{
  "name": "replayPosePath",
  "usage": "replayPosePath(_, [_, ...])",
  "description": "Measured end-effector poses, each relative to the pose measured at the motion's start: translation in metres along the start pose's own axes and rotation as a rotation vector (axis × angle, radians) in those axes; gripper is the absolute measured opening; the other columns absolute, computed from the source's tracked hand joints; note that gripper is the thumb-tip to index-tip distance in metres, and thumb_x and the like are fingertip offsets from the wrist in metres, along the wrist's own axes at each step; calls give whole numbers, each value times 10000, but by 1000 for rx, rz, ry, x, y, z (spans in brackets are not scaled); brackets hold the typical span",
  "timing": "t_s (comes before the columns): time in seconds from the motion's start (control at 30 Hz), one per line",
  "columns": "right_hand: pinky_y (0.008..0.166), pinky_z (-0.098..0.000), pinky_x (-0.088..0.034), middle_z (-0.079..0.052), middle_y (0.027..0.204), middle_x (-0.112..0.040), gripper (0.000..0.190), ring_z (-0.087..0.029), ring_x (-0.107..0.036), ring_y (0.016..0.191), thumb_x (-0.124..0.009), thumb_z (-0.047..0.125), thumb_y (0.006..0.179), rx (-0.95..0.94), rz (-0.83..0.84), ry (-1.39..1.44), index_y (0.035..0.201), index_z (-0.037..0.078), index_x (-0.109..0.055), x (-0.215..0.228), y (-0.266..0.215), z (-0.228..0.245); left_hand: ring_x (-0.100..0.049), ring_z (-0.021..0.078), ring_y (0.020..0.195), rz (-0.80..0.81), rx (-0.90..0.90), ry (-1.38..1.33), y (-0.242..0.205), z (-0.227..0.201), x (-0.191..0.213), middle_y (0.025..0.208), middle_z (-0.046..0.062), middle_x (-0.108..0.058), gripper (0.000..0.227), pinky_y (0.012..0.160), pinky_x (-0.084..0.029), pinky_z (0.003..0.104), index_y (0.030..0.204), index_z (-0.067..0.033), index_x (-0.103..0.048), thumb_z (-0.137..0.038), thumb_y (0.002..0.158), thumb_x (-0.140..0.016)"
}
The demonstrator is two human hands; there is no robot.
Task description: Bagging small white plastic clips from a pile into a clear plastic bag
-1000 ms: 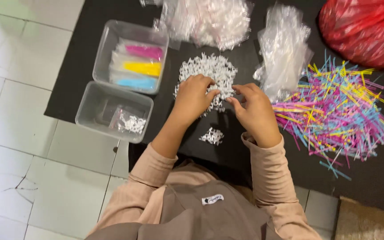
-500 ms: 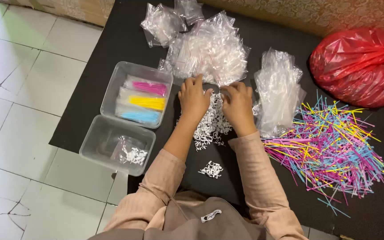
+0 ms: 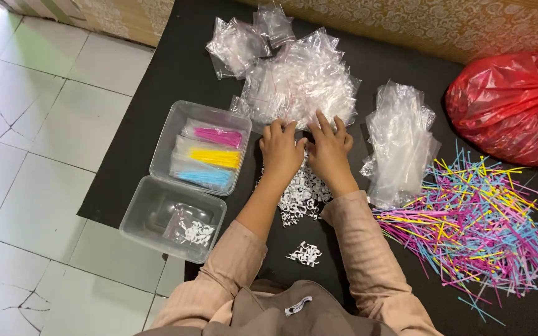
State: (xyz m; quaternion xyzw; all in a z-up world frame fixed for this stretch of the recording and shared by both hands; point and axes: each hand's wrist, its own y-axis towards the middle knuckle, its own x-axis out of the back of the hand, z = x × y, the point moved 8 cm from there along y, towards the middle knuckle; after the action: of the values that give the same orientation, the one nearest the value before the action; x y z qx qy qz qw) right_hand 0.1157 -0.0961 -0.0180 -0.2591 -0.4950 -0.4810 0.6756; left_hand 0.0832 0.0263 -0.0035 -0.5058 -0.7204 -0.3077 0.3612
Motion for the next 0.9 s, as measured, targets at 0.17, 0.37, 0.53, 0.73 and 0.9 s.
replayPosePath(0.17, [1053,-602,-245,21,1513,-513,535,-338,-312,1397,-713,240,902,9,-37,-37,1419,169,-594,-15,3,-12,-468,375,1277,20,48,-70,-3,-1,10,1358,176,-507,473,979,-436,526,1370,-92,-606,-282,947,-702])
replayPosePath(0.37, [1043,-516,-200,46,1405,-593,435,-265,-365,1334,-730,218,916,37,-241,29,1339,157,-651,23,0,0,-514,415,1250,-87,93,-205,-1,4,17,1340,207,-560,620,982,-444,583,1459,-57,-459,-273,936,-710])
replayPosePath(0.53, [1022,-455,-217,38,1352,-641,343,-240,-428,1282,-740,202,940,100,-410,173,1273,139,-692,58,-11,16,-606,471,1131,-264,64,-434,-2,10,21,1215,221,-672,669,917,-472,634,1406,-16,-513,-467,943,-686])
replayPosePath(0.73, [1040,-442,-218,55,1372,-631,380,-238,-429,1293,-752,210,934,169,-439,238,1303,167,-675,91,-33,46,-694,139,953,-314,72,-1092,-15,12,31,1000,88,-781,242,848,-563,310,1141,-106,-753,-293,991,-720])
replayPosePath(0.9, [1040,-434,-244,35,1277,-686,266,-233,-479,1240,-766,281,951,220,-392,291,1200,194,-734,107,-66,58,-715,129,870,-404,39,-1376,-50,-3,71,905,102,-762,154,778,-598,286,910,-44,-694,-178,965,-743])
